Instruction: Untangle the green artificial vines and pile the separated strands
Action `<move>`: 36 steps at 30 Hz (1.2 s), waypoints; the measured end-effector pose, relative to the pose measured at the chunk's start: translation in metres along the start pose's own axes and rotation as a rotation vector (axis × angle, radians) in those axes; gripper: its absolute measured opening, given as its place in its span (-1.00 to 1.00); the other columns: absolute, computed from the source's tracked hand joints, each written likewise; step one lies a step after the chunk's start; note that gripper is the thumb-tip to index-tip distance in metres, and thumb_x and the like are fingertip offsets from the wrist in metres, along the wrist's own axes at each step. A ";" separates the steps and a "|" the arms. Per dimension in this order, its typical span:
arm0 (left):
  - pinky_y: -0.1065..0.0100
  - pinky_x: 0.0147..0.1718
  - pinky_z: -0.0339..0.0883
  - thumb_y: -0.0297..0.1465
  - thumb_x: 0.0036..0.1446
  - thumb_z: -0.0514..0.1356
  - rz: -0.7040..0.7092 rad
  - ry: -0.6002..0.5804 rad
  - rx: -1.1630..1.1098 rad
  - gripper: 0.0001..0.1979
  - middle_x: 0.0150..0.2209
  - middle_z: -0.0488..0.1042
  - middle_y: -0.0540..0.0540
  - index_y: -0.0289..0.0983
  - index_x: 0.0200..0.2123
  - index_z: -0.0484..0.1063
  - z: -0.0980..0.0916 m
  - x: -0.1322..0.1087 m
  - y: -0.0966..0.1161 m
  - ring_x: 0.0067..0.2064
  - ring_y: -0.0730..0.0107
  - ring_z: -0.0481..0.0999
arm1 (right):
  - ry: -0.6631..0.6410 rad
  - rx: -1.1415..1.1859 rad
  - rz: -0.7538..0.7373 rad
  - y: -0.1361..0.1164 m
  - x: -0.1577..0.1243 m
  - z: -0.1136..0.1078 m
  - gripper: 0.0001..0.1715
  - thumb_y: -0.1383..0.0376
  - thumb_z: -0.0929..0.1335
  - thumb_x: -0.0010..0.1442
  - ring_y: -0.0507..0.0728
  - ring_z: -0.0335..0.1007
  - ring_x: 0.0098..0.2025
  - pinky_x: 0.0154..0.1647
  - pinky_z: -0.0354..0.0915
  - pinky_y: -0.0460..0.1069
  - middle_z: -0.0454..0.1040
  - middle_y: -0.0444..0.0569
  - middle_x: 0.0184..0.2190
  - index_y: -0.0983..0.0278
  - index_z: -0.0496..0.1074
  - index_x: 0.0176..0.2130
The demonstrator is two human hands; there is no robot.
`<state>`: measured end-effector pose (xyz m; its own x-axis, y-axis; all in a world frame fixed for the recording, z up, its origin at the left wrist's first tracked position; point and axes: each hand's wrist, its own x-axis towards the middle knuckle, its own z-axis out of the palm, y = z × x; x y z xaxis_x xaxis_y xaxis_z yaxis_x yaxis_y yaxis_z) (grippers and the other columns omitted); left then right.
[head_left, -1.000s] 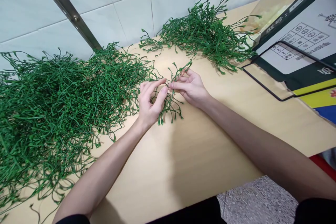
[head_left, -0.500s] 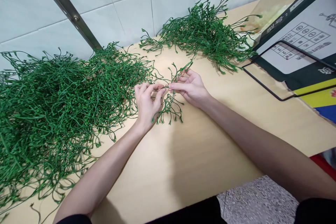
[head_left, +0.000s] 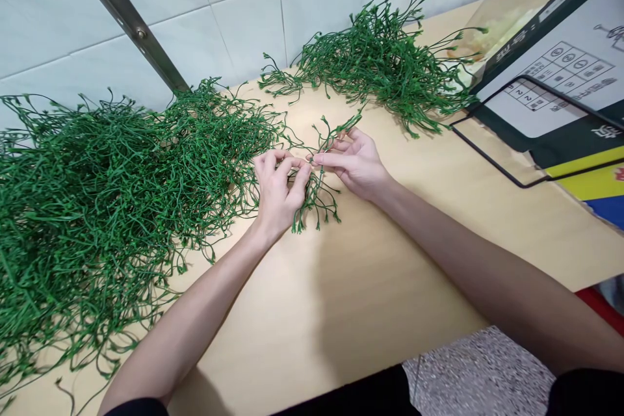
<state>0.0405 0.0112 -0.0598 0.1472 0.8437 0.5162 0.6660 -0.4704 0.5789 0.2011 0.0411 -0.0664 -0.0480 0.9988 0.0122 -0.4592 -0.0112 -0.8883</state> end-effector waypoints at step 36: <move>0.23 -0.09 0.52 -0.21 0.27 0.20 -0.014 -0.027 -0.403 -0.38 0.00 0.55 -0.14 -0.01 0.33 0.06 0.004 -0.002 -0.001 -0.01 0.24 0.58 | -0.166 -0.041 0.088 -0.006 -0.002 -0.001 -0.38 0.35 0.59 -0.23 0.01 0.43 -0.59 -0.65 0.22 -0.12 0.52 -0.23 -0.54 0.19 0.19 -0.31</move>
<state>0.0424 0.0113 -0.0640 0.1627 0.8546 0.4932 0.3290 -0.5183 0.7894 0.2049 0.0387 -0.0616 -0.2336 0.9723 0.0065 -0.4105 -0.0925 -0.9072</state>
